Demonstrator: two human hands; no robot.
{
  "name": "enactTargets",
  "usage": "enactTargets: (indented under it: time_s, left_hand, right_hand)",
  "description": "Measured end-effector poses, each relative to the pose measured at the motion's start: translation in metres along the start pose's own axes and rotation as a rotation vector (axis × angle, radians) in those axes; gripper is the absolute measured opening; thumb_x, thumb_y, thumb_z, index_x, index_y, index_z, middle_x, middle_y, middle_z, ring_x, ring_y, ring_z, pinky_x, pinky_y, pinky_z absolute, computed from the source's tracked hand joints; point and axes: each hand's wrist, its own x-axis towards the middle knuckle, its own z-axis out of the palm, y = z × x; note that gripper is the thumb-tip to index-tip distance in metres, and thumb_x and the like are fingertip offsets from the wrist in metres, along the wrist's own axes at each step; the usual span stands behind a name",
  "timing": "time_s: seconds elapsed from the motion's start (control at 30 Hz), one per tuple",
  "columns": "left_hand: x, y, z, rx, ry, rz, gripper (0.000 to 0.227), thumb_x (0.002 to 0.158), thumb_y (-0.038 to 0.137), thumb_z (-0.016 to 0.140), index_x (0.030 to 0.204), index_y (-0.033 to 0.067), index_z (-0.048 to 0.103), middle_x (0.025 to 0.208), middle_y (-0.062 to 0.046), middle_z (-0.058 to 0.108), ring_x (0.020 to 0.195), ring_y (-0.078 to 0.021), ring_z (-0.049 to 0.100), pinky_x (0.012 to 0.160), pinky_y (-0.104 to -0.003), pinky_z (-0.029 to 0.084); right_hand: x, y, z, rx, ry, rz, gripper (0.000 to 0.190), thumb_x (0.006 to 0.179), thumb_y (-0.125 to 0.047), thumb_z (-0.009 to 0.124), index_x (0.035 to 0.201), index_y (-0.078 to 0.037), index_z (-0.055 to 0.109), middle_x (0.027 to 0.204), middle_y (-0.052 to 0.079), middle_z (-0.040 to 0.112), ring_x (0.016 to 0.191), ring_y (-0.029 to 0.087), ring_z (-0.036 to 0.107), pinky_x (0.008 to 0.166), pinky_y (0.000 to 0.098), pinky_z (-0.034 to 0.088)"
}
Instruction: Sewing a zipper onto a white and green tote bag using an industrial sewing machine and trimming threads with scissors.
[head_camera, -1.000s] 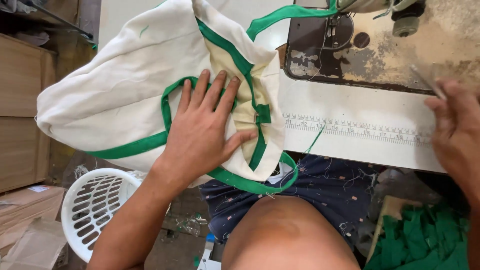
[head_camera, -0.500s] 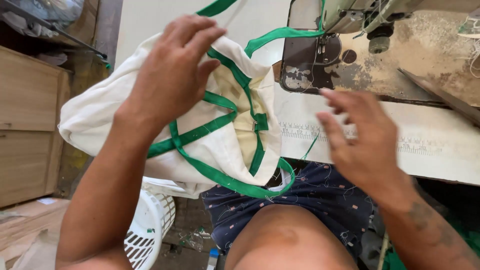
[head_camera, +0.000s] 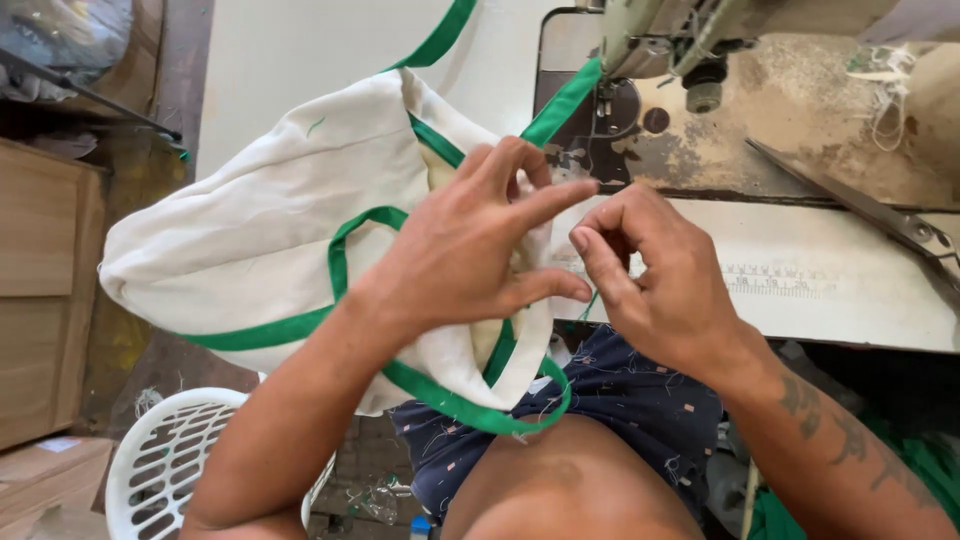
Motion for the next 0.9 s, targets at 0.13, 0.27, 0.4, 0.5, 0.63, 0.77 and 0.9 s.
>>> enactTargets:
  time_s: [0.13,0.27,0.4,0.5,0.63,0.77,0.9]
  left_hand:
    - [-0.011,0.022,0.011,-0.274,0.176,-0.237,0.054,0.102,-0.012,0.062,0.151,0.012,0.058,0.135,-0.019,0.058,0.109,-0.034,0.073,0.099,-0.044,0.062]
    - [-0.036,0.011,-0.007,-0.898,0.35,-0.465,0.038,0.108,0.0,0.073,0.141,0.0184,0.067,0.155,-0.011,0.059,0.123,-0.019,0.077,0.116,-0.031,0.069]
    - [-0.061,-0.001,-0.01,-0.889,0.386,-0.63,0.014,0.107,0.014,0.071,0.117,0.0095,0.08,0.134,-0.014,0.079,0.124,-0.0151,0.074,0.099,-0.025,0.063]
    - [-0.07,-0.014,-0.007,-0.22,0.329,-0.425,0.022,0.106,0.001,0.072,0.124,0.0074,0.081,0.12,-0.006,0.084,0.112,-0.0201,0.08,0.091,-0.032,0.066]
    - [-0.076,-0.012,-0.009,0.467,0.359,-0.153,0.02,0.115,0.021,0.075,0.102,0.0082,0.066,0.086,-0.003,0.072,0.084,-0.0243,0.075,0.064,-0.036,0.052]
    - [-0.072,0.003,-0.018,0.277,0.336,-0.242,0.022,0.112,0.018,0.075,0.098,0.0028,0.069,0.091,-0.007,0.076,0.087,-0.0287,0.073,0.07,-0.041,0.055]
    - [-0.06,0.017,-0.021,-0.264,0.304,-0.631,0.026,0.114,0.033,0.052,0.105,0.0086,0.051,0.089,-0.005,0.081,0.074,-0.0203,0.084,0.062,-0.033,0.065]
  right_hand:
    - [-0.011,0.006,-0.015,-0.005,-0.027,-0.061,0.009,0.111,-0.011,0.068,0.105,-0.005,0.068,0.098,0.007,0.068,0.083,0.021,0.06,0.075,0.0335,0.051]
    - [-0.049,0.11,-0.069,-0.347,0.063,0.02,0.032,0.113,-0.02,0.079,0.133,0.002,0.068,0.127,0.02,0.07,0.118,0.039,0.066,0.105,0.0507,0.05]
    - [-0.092,0.25,-0.087,-0.556,0.165,0.403,0.048,0.14,-0.038,0.078,0.144,0.008,0.064,0.116,0.032,0.064,0.096,0.047,0.06,0.077,0.0524,0.04]
    - [-0.148,0.37,-0.084,-0.609,0.154,0.406,0.044,0.159,-0.04,0.062,0.14,-0.005,0.079,0.097,0.013,0.062,0.076,0.03,0.062,0.065,0.0464,0.047]
    - [-0.12,0.22,-0.093,-0.668,0.084,0.22,0.044,0.15,-0.033,0.066,0.134,0.008,0.07,0.101,0.022,0.058,0.086,0.038,0.058,0.08,0.0496,0.045]
    - [-0.088,0.094,-0.072,-0.518,-0.077,0.38,0.029,0.129,-0.022,0.051,0.145,-0.007,0.071,0.099,0.012,0.077,0.079,0.04,0.07,0.071,0.0502,0.052]
    - [-0.048,0.034,-0.036,-0.211,-0.434,0.363,0.025,0.106,-0.045,0.055,0.118,-0.024,0.065,0.071,0.0,0.076,0.049,0.023,0.071,0.048,0.041,0.055]
